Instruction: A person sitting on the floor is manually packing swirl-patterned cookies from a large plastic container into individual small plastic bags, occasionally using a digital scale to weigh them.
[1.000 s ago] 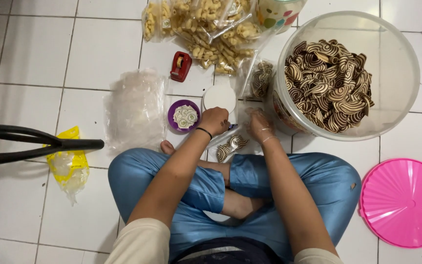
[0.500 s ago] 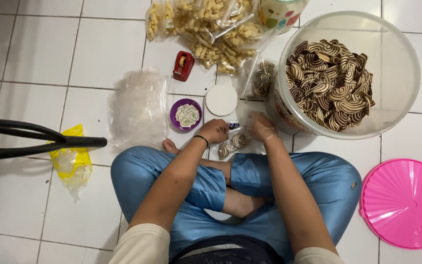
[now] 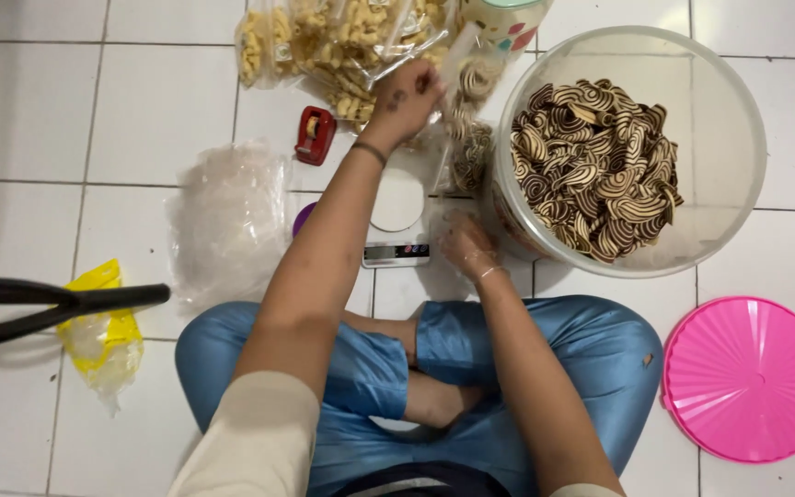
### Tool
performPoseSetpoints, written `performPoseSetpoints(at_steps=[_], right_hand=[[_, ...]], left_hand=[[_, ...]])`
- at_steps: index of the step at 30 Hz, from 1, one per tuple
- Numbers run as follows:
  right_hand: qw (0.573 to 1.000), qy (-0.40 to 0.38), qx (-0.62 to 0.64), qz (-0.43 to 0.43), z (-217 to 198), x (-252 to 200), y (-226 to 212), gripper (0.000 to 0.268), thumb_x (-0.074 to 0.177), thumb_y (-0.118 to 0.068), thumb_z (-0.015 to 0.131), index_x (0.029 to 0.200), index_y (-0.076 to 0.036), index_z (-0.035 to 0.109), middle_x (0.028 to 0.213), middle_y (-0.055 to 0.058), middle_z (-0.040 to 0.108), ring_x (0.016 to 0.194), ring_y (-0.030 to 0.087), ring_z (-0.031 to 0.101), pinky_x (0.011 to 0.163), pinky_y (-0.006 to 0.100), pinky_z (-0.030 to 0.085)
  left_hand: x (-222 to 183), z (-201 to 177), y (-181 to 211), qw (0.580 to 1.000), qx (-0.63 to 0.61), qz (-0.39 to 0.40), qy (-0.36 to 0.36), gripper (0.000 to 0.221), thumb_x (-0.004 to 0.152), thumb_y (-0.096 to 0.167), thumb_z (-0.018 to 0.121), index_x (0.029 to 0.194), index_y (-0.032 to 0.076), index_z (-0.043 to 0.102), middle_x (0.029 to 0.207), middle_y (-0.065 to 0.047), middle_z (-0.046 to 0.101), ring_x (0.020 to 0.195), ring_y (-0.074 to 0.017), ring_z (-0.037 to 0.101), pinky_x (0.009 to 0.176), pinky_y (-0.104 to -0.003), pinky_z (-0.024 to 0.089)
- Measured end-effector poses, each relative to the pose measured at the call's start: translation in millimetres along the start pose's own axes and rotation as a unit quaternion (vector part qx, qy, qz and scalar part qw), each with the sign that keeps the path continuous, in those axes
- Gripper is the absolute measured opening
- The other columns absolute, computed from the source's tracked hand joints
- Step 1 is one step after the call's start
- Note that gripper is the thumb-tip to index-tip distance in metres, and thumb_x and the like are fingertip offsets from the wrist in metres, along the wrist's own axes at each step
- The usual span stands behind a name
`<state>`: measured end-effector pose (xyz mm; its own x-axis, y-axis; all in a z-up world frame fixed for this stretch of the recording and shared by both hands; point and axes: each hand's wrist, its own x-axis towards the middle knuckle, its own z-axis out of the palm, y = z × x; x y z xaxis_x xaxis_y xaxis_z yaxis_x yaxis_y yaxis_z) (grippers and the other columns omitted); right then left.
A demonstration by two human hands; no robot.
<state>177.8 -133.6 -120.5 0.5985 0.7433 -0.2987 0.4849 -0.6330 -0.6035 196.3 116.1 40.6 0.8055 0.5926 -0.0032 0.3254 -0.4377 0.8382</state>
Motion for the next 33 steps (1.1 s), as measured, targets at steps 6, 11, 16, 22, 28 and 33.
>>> performPoseSetpoints(at_steps=[6, 11, 16, 22, 28, 33], right_hand=[[1.000, -0.008, -0.008, -0.024, -26.6, -13.3, -30.1, 0.038, 0.085, -0.029, 0.067, 0.120, -0.013, 0.069, 0.125, 0.013, 0.065, 0.108, 0.035, 0.062, 0.092, 0.048, 0.050], [0.991, -0.078, -0.018, 0.103, -15.6, -0.7, -24.6, 0.061, 0.088, -0.033, 0.075, 0.143, -0.017, 0.054, 0.139, 0.011, 0.061, 0.136, 0.031, 0.054, 0.112, 0.053, 0.045], [0.992, -0.051, 0.057, 0.098, -53.6, -14.4, -73.8, 0.067, 0.092, -0.029, 0.071, 0.151, -0.012, 0.042, 0.150, 0.019, 0.051, 0.143, 0.041, 0.044, 0.116, 0.060, 0.037], [0.981, -0.011, 0.190, 0.040, -66.9, -18.1, -88.1, 0.075, 0.100, -0.047, 0.061, 0.154, -0.008, 0.028, 0.148, 0.029, 0.050, 0.131, 0.040, 0.058, 0.108, 0.053, 0.050], [0.873, 0.012, 0.486, 0.032, -17.2, 35.0, -25.9, 0.090, 0.101, -0.035, 0.069, 0.158, 0.003, 0.010, 0.141, 0.035, 0.044, 0.123, 0.037, 0.063, 0.101, 0.043, 0.056], [0.860, 0.039, 0.508, 0.006, 26.7, 75.1, 21.3, 0.080, 0.096, -0.022, 0.074, 0.157, -0.009, 0.023, 0.120, 0.018, 0.064, 0.088, 0.022, 0.074, 0.060, 0.027, 0.064]], left_hand=[[24.1, 70.5, -79.5, 0.990, 0.028, -0.118, -0.070, 0.008, 0.085, 0.014, 0.060, 0.083, 0.014, 0.067, 0.069, 0.000, 0.058, 0.062, -0.0162, 0.048, 0.061, -0.032, 0.042], [16.4, 78.7, -91.1, 0.989, 0.019, -0.122, -0.080, 0.013, 0.090, 0.023, 0.057, 0.079, 0.018, 0.062, 0.068, 0.000, 0.059, 0.068, -0.0200, 0.064, 0.070, -0.037, 0.052], [13.9, 74.6, -79.4, 0.991, -0.024, -0.114, -0.070, 0.016, 0.094, 0.019, 0.052, 0.080, 0.016, 0.060, 0.068, 0.000, 0.050, 0.066, -0.0191, 0.056, 0.069, -0.035, 0.049], [21.9, 84.8, -91.8, 0.966, -0.117, -0.211, -0.098, 0.033, 0.098, 0.026, 0.054, 0.122, 0.009, 0.069, 0.091, -0.012, 0.074, 0.081, -0.0247, 0.077, 0.065, -0.035, 0.067], [23.9, 101.6, -111.3, 0.936, -0.203, -0.278, -0.076, 0.032, 0.096, 0.028, 0.061, 0.113, 0.003, 0.071, 0.077, -0.018, 0.070, 0.061, -0.0270, 0.074, 0.050, -0.034, 0.065], [12.1, 94.5, -91.9, 0.950, -0.160, -0.243, -0.114, 0.033, 0.098, 0.032, 0.054, 0.095, 0.007, 0.076, 0.065, -0.007, 0.068, 0.058, -0.0175, 0.072, 0.052, -0.029, 0.061]])
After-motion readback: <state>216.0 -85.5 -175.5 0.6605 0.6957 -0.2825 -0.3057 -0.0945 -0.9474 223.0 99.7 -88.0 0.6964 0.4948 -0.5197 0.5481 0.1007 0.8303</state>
